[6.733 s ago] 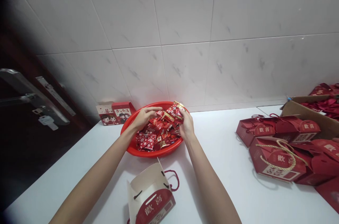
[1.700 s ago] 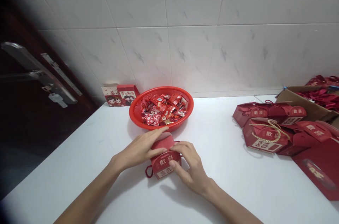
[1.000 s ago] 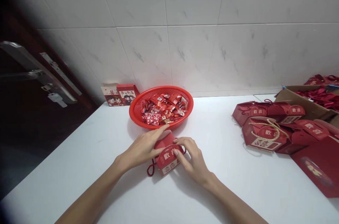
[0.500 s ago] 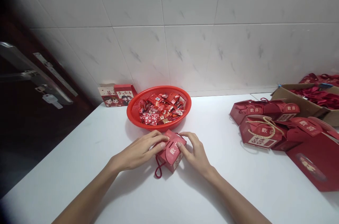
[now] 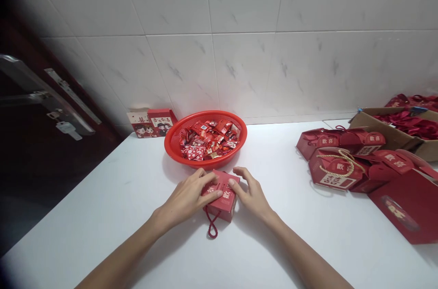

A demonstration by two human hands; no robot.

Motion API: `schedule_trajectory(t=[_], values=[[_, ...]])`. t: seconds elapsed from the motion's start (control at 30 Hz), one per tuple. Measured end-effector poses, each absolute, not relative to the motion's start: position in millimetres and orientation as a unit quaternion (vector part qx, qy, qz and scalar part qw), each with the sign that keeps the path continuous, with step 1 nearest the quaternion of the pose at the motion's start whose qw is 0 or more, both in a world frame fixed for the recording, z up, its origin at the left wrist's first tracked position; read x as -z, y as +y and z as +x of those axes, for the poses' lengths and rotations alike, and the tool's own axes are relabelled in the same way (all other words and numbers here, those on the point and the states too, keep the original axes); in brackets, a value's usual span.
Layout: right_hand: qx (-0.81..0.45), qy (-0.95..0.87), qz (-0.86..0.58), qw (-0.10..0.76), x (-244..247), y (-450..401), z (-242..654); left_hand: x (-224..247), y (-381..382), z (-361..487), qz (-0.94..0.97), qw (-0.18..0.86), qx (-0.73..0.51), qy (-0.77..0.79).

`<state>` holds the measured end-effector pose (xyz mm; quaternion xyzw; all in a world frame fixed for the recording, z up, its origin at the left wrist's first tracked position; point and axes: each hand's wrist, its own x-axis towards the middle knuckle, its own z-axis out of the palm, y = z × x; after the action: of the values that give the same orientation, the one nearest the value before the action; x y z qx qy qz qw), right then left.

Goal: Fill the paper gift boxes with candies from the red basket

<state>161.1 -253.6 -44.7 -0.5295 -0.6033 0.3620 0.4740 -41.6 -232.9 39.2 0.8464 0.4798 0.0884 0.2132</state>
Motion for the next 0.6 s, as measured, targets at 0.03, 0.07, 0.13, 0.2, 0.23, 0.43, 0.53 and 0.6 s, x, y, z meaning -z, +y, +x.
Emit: schedule_trajectory(t=[0.03, 0.07, 0.13, 0.2, 0.23, 0.43, 0.53, 0.6], values=[[-0.389, -0.587, -0.527, 0.475, 46, -251, 163, -39, -232, -42, 0.848, 0.22, -0.096, 0.472], [-0.415, -0.568, -0.527, 0.477, 46, -249, 164, -38, -230, -43, 0.851, 0.232, -0.102, 0.46], [-0.459, -0.53, -0.532, 0.475, 46, -245, 168, -36, -225, -45, 0.858, 0.268, -0.107, 0.425], [-0.48, -0.513, -0.537, 0.467, 43, -243, 172, -35, -221, -45, 0.859, 0.305, -0.105, 0.398], [-0.482, -0.517, -0.538, 0.46, 41, -243, 174, -34, -220, -45, 0.857, 0.318, -0.104, 0.393], [-0.475, -0.588, -0.503, 0.42, 30, -244, 180, -34, -219, -46, 0.835, 0.335, -0.134, 0.417], [-0.49, -0.59, -0.475, 0.431, 31, -243, 180, -34, -219, -46, 0.833, 0.337, -0.139, 0.417], [-0.5, -0.586, -0.461, 0.44, 33, -241, 179, -33, -217, -47, 0.833, 0.34, -0.139, 0.414]])
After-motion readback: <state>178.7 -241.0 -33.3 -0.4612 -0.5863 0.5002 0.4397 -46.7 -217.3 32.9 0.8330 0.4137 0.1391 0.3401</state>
